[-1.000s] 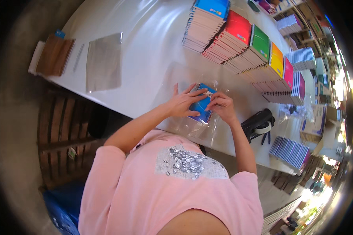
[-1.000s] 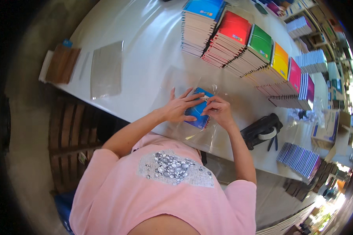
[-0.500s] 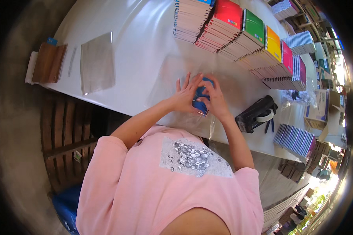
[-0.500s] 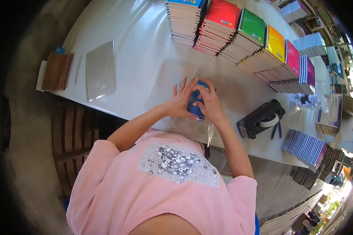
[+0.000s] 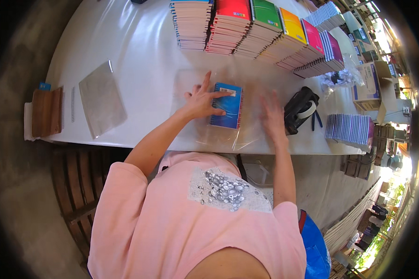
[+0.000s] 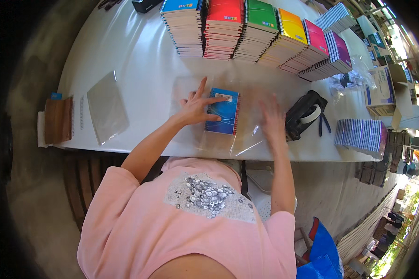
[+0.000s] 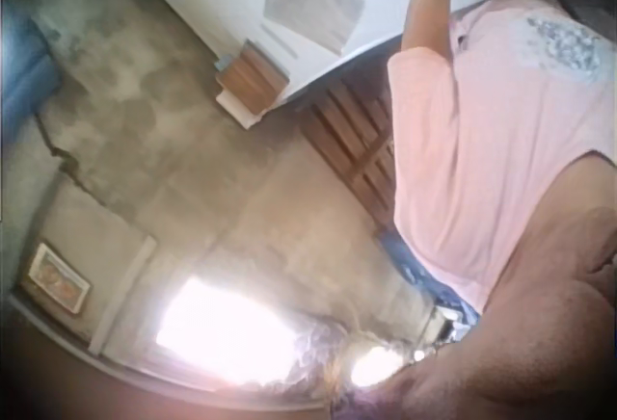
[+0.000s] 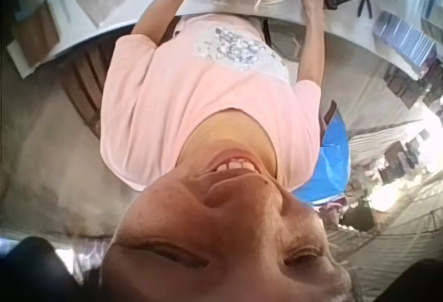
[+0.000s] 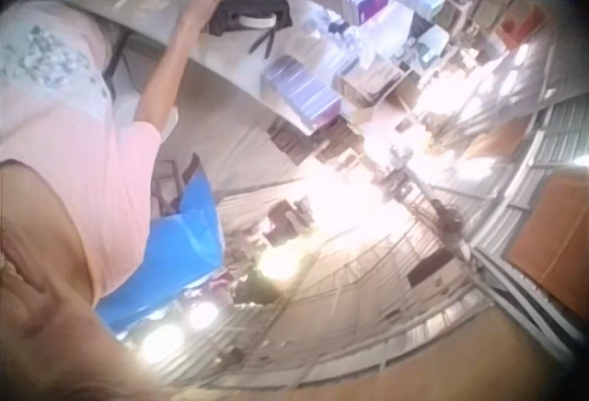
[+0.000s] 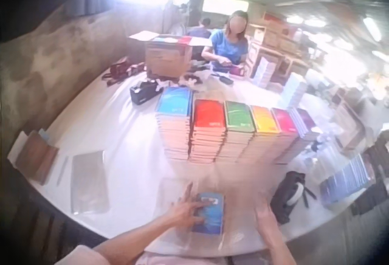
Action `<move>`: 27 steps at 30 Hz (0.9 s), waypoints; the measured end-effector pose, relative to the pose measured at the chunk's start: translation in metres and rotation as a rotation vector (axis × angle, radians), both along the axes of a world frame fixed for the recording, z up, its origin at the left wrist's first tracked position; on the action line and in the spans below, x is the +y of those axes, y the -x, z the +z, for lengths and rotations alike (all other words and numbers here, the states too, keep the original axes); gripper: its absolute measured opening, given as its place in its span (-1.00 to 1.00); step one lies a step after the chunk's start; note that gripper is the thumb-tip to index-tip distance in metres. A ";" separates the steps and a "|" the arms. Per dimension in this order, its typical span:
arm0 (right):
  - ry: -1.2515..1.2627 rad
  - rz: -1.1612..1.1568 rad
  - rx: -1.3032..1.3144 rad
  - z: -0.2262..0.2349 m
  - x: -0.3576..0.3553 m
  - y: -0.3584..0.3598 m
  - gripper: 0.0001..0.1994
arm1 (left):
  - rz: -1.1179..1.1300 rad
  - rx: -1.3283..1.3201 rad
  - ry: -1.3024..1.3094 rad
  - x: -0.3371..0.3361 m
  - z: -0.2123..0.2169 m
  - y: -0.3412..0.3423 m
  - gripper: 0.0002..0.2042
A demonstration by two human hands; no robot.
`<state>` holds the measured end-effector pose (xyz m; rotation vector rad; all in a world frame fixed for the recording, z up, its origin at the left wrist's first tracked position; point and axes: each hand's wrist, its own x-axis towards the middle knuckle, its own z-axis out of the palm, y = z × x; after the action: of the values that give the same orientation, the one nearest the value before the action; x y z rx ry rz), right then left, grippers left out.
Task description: The person collects various colored spiral notebooks from stacks, places them inside a clear plastic bag, and seals the bag using tape from a dispenser.
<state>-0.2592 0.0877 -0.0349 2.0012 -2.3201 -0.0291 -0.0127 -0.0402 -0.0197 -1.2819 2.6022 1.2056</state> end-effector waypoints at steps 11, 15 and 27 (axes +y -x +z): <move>0.733 -1.111 -0.886 0.013 0.066 0.035 -0.61 | -0.020 0.306 -0.186 -0.008 -0.019 -0.003 -0.29; 0.537 -1.194 -1.604 0.013 0.068 0.052 -0.65 | 0.018 0.301 -0.203 -0.010 -0.026 -0.002 -0.28; 0.825 -0.979 -1.746 -0.011 0.091 -0.001 -0.70 | 0.059 0.335 -0.215 -0.007 -0.029 -0.006 -0.27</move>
<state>-0.2577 0.1786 -0.0459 -0.0098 -2.5520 2.7628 -0.0062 -0.0476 -0.0491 -1.2143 2.5581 1.7951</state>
